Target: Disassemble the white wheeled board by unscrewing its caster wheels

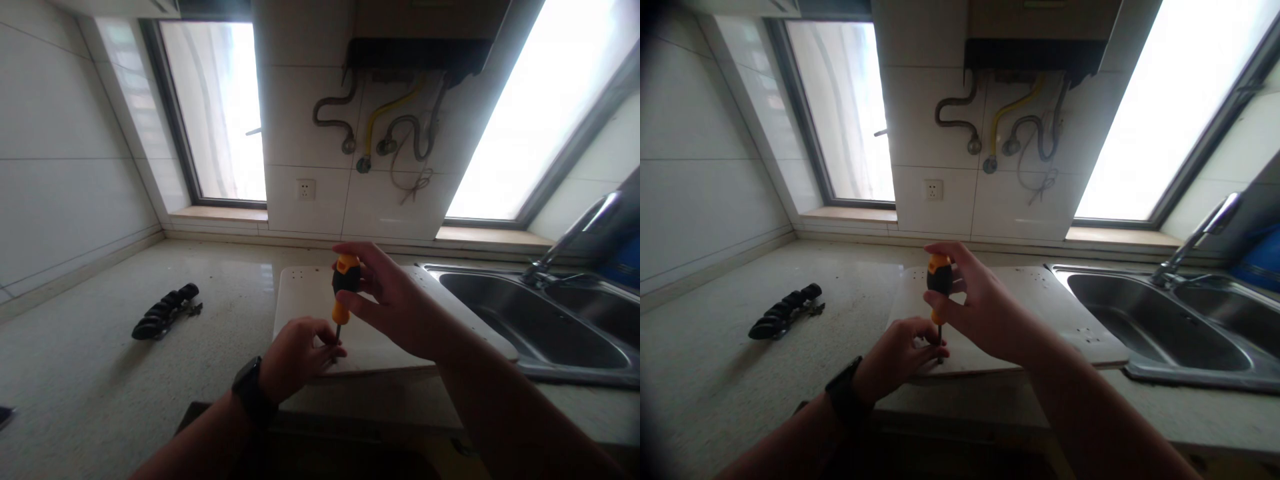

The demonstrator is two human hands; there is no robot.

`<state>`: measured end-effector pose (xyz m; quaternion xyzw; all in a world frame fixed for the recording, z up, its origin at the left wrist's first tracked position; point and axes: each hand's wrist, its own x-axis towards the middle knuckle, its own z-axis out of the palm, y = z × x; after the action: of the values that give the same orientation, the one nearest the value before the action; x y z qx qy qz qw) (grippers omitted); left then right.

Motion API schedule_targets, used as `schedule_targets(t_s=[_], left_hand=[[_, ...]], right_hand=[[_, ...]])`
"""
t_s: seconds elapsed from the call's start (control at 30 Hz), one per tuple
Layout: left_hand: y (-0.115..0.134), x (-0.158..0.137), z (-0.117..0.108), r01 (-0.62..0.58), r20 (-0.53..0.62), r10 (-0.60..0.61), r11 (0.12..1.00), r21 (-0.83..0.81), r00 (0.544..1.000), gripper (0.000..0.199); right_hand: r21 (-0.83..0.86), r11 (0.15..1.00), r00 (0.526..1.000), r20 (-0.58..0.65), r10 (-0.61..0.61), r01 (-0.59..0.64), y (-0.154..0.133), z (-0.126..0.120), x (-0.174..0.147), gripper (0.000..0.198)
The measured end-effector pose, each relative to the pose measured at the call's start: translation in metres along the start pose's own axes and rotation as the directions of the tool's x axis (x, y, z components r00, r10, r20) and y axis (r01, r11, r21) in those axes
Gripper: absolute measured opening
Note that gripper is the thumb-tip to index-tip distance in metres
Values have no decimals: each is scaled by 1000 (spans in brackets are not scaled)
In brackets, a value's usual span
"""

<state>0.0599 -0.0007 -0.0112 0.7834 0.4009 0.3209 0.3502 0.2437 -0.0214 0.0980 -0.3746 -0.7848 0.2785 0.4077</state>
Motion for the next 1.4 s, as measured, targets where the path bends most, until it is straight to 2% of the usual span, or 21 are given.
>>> schedule_targets(t_s=[0.13, 0.27, 0.47, 0.67, 0.77, 0.97, 1.17, 1.4], left_hand=[[1, 0, 0, 28, -14, -28, 1000, 11, 1000, 22], [-2, -1, 2, 28, -24, -27, 999, 24, 999, 28], [-2, -2, 3, 32, -39, -30, 998, 58, 999, 31], [0, 0, -7, -42, 123, 60, 988, -147, 991, 18], [-2, 1, -11, -56, 172, 81, 987, -150, 982, 18], [-1, 1, -7, -68, 84, 70, 997, -29, 994, 13], [3, -1, -4, -67, 4, 67, 994, 81, 998, 17], [4, -3, -6, -26, -87, 37, 991, 128, 996, 32]], right_hand=[[13, 1000, 1000, 22, -17, 17, -3, 0, 1, 47], [-49, 997, 999, 3, -55, 55, -5, 0, 1, 46], [-34, 997, 998, -21, -65, 64, -6, -1, 1, 44], [67, 996, 998, 4, -59, 59, -7, -3, 0, 46], [112, 991, 997, 38, -73, 68, -4, -3, -1, 49], [203, 976, 994, 63, -86, 72, -2, -2, -2, 46], [-20, 994, 994, 10, -108, 108, -8, -3, 0, 34], [-138, 982, 983, -115, -145, 129, -5, -1, 2, 20]])
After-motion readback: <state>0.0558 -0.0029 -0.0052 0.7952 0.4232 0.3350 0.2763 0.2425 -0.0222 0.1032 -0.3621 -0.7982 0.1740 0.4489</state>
